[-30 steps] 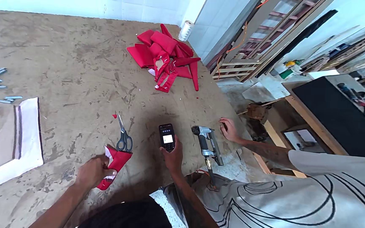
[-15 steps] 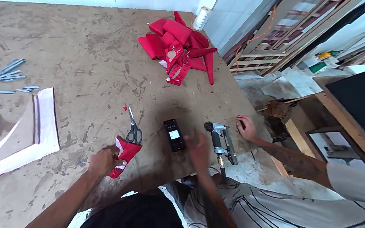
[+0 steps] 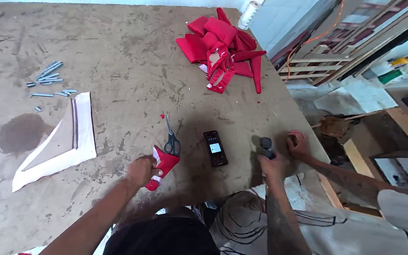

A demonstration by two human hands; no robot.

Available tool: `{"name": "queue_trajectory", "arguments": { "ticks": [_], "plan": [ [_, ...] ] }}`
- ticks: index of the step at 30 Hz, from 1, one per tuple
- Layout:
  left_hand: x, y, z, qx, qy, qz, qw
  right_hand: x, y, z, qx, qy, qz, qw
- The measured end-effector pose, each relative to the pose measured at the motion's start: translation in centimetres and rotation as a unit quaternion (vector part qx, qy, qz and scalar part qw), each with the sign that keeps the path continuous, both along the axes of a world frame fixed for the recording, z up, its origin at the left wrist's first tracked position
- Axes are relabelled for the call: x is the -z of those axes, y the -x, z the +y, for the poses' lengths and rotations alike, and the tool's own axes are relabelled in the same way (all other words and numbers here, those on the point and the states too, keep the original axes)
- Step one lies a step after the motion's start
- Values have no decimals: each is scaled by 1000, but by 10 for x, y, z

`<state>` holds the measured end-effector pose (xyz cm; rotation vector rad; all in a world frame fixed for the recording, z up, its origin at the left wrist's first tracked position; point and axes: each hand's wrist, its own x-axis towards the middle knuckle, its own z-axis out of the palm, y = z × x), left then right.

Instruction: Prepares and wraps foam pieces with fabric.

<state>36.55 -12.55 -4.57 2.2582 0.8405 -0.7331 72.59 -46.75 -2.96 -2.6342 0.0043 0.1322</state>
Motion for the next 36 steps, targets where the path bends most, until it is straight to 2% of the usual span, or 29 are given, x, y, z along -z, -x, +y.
{"name": "queue_trajectory", "arguments": {
  "ticks": [4, 7, 11, 15, 23, 28, 36],
  "plan": [
    [2, 10, 5, 1, 11, -15, 1000, -53, 71, 12, -29, -71, 62, 995],
    [5, 4, 8, -8, 29, -39, 999, -92, 129, 41, -178, -106, 105, 973],
    [12, 3, 11, 6, 33, -46, 998, -72, 189, 89, -371, 15, 170, 913],
    [3, 10, 20, 16, 42, -27, 999, -56, 249, 123, -394, 98, 239, 882],
    [8, 9, 22, 27, 33, -27, 999, -53, 260, 144, -423, 101, 259, 862],
    [14, 3, 13, 25, 34, -47, 998, -56, 264, 144, -418, 89, 256, 867],
    [13, 0, 5, 17, 14, -40, 999, -59, 267, 156, -468, 142, 234, 840]
  ]
}}
